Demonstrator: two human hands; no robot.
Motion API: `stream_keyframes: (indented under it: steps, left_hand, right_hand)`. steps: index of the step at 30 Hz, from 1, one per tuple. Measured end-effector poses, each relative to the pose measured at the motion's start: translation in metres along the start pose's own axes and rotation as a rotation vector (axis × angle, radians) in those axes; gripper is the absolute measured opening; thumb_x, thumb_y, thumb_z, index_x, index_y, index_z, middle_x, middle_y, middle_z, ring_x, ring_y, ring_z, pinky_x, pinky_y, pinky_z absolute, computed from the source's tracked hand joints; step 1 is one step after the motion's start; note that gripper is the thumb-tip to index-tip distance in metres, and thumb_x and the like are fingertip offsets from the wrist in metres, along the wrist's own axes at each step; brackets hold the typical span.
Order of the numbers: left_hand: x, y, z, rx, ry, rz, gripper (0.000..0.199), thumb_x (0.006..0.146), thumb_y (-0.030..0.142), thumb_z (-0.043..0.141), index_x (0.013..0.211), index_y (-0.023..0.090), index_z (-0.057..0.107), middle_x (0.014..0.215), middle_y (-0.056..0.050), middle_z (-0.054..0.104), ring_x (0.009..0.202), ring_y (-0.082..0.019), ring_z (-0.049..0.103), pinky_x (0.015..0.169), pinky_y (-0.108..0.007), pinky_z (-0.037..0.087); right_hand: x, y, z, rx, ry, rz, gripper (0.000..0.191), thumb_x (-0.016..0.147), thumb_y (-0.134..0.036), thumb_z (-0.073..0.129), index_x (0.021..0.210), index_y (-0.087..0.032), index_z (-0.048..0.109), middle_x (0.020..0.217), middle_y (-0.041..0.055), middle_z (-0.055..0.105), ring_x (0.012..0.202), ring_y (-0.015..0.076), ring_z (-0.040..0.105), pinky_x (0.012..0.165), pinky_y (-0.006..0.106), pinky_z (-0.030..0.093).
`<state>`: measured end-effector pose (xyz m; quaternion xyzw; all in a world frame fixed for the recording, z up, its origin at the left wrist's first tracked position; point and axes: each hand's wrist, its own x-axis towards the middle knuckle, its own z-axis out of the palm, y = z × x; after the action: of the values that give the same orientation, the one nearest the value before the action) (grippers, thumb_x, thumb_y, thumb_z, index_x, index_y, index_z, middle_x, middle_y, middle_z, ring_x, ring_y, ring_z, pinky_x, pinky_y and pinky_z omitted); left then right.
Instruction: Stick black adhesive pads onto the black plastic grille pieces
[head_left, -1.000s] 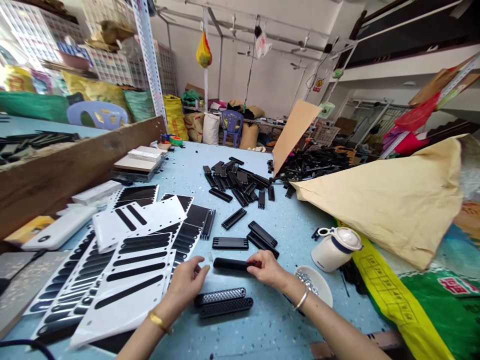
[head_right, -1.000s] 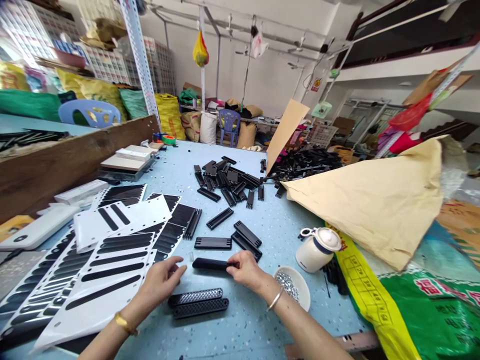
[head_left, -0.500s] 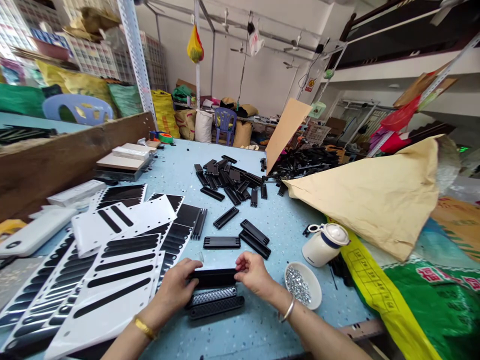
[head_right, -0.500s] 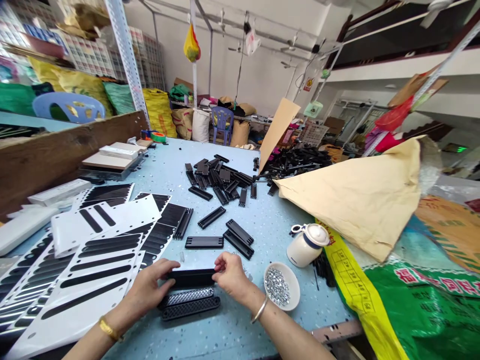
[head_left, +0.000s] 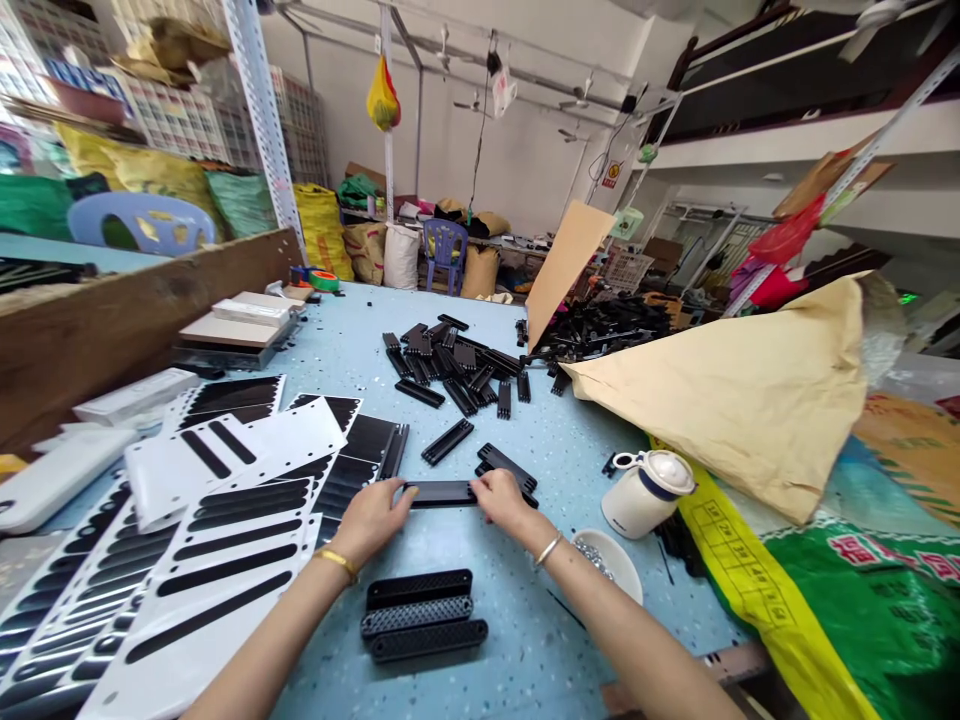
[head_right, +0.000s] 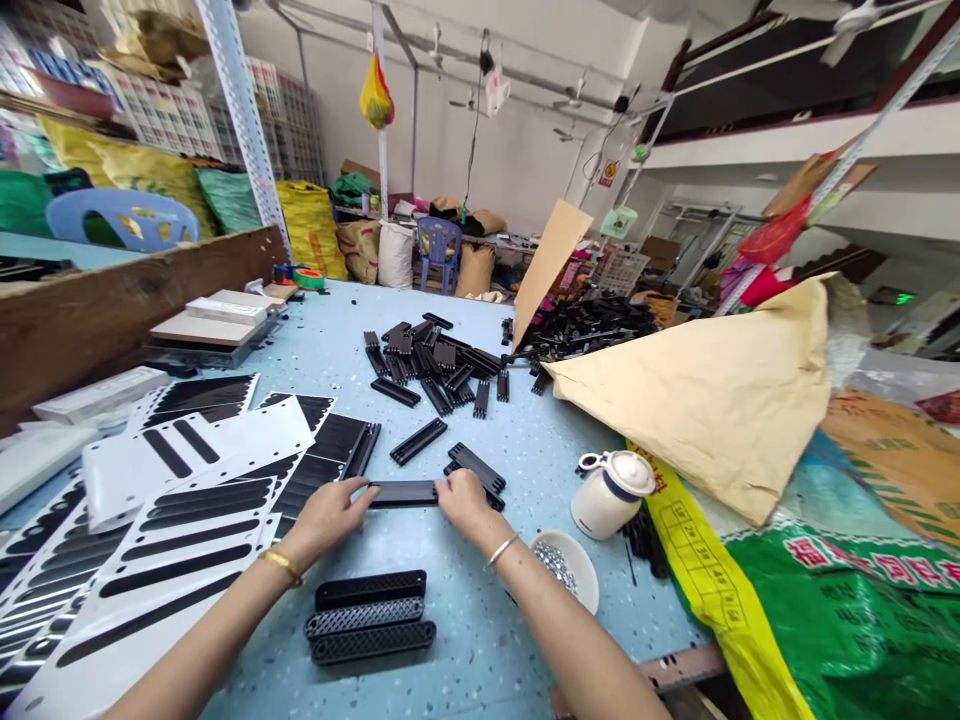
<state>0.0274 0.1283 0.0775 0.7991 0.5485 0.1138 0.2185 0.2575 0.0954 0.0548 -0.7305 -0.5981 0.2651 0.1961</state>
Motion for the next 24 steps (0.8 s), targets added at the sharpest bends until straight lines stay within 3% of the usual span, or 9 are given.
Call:
stream_keyframes:
  steps: [2,4,8,11,15,19,21,24]
  left_hand:
    - [0.012,0.003,0.003,0.032,-0.045,0.050,0.042,0.081,0.038,0.057,0.115,0.014,0.065,0.096,-0.012,0.072,0.092,-0.027,0.066,0.082,-0.038,0.046]
    - [0.015,0.003,0.002,0.050,-0.098,0.091,0.037,0.073,0.030,0.064,0.108,0.018,0.069,0.092,-0.009,0.072,0.087,-0.025,0.065,0.078,-0.036,0.046]
    - [0.000,-0.005,-0.006,0.035,-0.201,0.153,0.020,0.067,0.027,0.062,0.081,0.021,0.075,0.067,-0.003,0.068,0.069,-0.022,0.062,0.065,-0.028,0.042]
    - [-0.019,-0.010,-0.012,0.001,-0.273,0.217,0.024,0.074,0.036,0.055,0.069,0.022,0.074,0.056,0.000,0.065,0.059,-0.018,0.058,0.059,-0.025,0.039]
    - [-0.038,-0.012,-0.011,-0.002,-0.274,0.261,0.041,0.085,0.043,0.046,0.063,0.021,0.072,0.056,-0.002,0.066,0.056,-0.017,0.056,0.057,-0.027,0.034]
    - [-0.043,-0.009,-0.010,-0.011,-0.212,0.253,0.043,0.089,0.044,0.039,0.075,0.020,0.072,0.067,-0.006,0.070,0.064,-0.021,0.060,0.063,-0.029,0.036]
    - [-0.044,-0.006,-0.011,-0.022,-0.192,0.252,0.044,0.090,0.042,0.036,0.073,0.020,0.070,0.070,-0.008,0.070,0.067,-0.023,0.061,0.064,-0.030,0.036]
    - [-0.045,-0.001,-0.012,-0.049,-0.178,0.248,0.042,0.089,0.041,0.038,0.064,0.021,0.064,0.065,-0.007,0.067,0.065,-0.022,0.060,0.064,-0.030,0.036]
  right_hand:
    - [0.001,-0.003,-0.001,-0.063,-0.019,-0.056,0.027,0.088,-0.032,0.068,0.109,-0.015,0.064,0.102,0.0058,0.067,0.089,0.0198,0.065,0.078,0.036,0.053]
    - [-0.006,-0.005,-0.003,-0.115,-0.039,-0.114,0.026,0.078,-0.023,0.074,0.102,-0.015,0.069,0.088,0.0043,0.070,0.082,0.0203,0.065,0.073,0.030,0.049]
    - [-0.034,-0.008,-0.005,-0.188,-0.112,-0.215,0.006,0.075,-0.020,0.069,0.077,-0.018,0.074,0.064,0.0009,0.069,0.064,0.0165,0.061,0.057,0.024,0.037]
    - [-0.058,-0.013,-0.004,-0.226,-0.193,-0.284,0.022,0.081,-0.023,0.062,0.062,-0.019,0.071,0.053,-0.0016,0.064,0.054,0.0128,0.055,0.052,0.023,0.031]
    - [-0.075,-0.013,-0.010,-0.292,-0.156,-0.302,0.022,0.084,-0.035,0.062,0.073,-0.021,0.075,0.070,0.0022,0.072,0.070,0.0164,0.063,0.063,0.024,0.038]
    - [-0.060,0.004,-0.035,-0.386,0.025,-0.153,0.023,0.083,-0.035,0.064,0.092,-0.015,0.072,0.097,0.0133,0.071,0.089,0.0241,0.065,0.074,0.029,0.042]
    - [-0.048,0.017,-0.048,-0.426,0.090,-0.084,0.022,0.082,-0.030,0.066,0.095,-0.013,0.070,0.101,0.0160,0.069,0.093,0.0265,0.064,0.076,0.031,0.042]
    - [-0.037,0.033,-0.058,-0.451,0.095,-0.055,0.024,0.074,-0.025,0.075,0.093,-0.014,0.067,0.096,0.0125,0.069,0.091,0.0263,0.065,0.075,0.030,0.043]
